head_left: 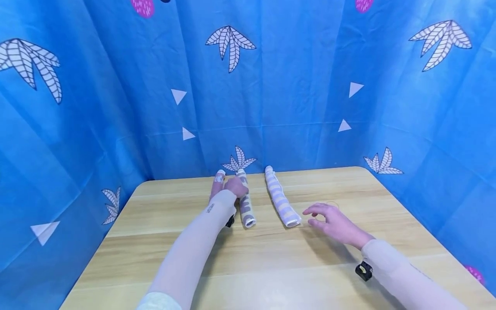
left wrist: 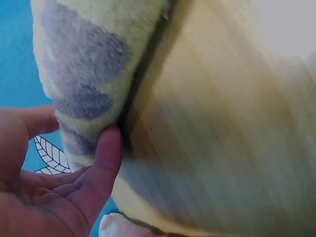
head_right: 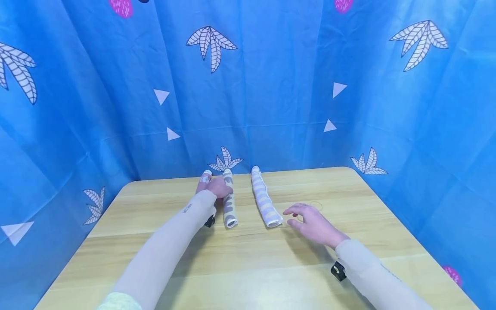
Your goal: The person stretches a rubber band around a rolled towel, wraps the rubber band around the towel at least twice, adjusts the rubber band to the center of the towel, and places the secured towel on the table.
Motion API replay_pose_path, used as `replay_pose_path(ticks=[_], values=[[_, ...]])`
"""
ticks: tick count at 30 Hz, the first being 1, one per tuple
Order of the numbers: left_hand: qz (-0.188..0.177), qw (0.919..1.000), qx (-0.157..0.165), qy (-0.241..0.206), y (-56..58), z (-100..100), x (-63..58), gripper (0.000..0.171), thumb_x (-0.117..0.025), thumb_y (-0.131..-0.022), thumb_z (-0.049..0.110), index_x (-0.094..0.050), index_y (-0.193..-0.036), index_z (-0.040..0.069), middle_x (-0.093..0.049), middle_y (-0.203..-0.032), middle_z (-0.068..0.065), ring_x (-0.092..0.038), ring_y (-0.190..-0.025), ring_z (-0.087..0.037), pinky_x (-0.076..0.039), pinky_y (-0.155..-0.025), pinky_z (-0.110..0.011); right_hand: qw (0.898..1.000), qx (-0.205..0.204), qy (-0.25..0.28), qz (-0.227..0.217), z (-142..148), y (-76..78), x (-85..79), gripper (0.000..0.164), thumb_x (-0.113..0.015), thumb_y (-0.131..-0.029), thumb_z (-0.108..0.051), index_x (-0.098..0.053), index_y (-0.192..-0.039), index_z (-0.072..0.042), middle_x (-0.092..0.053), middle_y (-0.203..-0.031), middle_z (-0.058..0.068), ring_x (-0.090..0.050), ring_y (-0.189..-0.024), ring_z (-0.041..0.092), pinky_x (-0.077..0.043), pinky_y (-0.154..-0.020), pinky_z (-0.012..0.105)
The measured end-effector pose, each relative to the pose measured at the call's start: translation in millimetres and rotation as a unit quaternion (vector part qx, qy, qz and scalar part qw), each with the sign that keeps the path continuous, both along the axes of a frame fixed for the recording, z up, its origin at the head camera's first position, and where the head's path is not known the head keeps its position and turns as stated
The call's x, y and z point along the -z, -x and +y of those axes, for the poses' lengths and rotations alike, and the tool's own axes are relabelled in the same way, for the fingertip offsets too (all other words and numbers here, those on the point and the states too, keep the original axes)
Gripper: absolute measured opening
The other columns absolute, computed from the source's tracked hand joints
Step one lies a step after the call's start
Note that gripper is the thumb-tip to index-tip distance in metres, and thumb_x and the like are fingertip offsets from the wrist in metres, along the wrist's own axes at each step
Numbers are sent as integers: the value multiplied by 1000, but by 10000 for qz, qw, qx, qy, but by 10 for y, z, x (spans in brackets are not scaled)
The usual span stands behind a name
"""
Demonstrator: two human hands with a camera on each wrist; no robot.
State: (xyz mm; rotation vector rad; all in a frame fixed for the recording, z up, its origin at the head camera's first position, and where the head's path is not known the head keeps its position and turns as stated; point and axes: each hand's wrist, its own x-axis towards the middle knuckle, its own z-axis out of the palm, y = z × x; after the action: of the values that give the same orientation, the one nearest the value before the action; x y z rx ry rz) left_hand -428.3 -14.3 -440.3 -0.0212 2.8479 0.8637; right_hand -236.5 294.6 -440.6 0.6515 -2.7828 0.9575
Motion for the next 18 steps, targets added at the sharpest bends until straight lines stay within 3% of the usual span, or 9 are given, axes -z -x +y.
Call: replay_pose_path(ticks=[3, 10, 13, 18], values=[[-59, 9999, -64, -141, -27, -48, -19, 33, -72, -88, 17, -63, -117, 4, -64, -107, -15, -64, -87, -26, -55, -64, -32, 10000, 0, -86, -5, -20, 11, -13, 29, -67, -95, -17, -68, -124, -13, -68, -125, 4, -62, -112, 32, -46, -96, 57], [-217, 9946, -291, -975, -74, -110, -39, 40, -70, -86, 13, -60, -125, 10, -64, -111, -13, -65, -93, -27, -56, -82, -40, 9997, 55, -254, 17, -34, 4, -9, 29, -67, -95, -17, -68, -123, -11, -67, -125, 3, -61, -111, 27, -46, -96, 55], [-175, 9939, -128, -1081, -78, -127, -83, 39, -70, -85, 15, -62, -123, 11, -65, -109, -11, -65, -91, -26, -56, -80, -38, 9995, 102, -302, 52, -24, 3, 2, 28, -68, -95, -16, -69, -123, -12, -67, -125, 3, -62, -110, 26, -46, -96, 53], [-74, 9959, 430, -787, -205, -161, -248, 32, -70, -85, 24, -65, -111, 7, -67, -100, -11, -64, -87, -27, -54, -82, -42, 9993, 133, -329, 93, -13, -4, 20, 27, -68, -95, -16, -69, -122, -11, -68, -125, 3, -62, -110, 26, -46, -95, 53]])
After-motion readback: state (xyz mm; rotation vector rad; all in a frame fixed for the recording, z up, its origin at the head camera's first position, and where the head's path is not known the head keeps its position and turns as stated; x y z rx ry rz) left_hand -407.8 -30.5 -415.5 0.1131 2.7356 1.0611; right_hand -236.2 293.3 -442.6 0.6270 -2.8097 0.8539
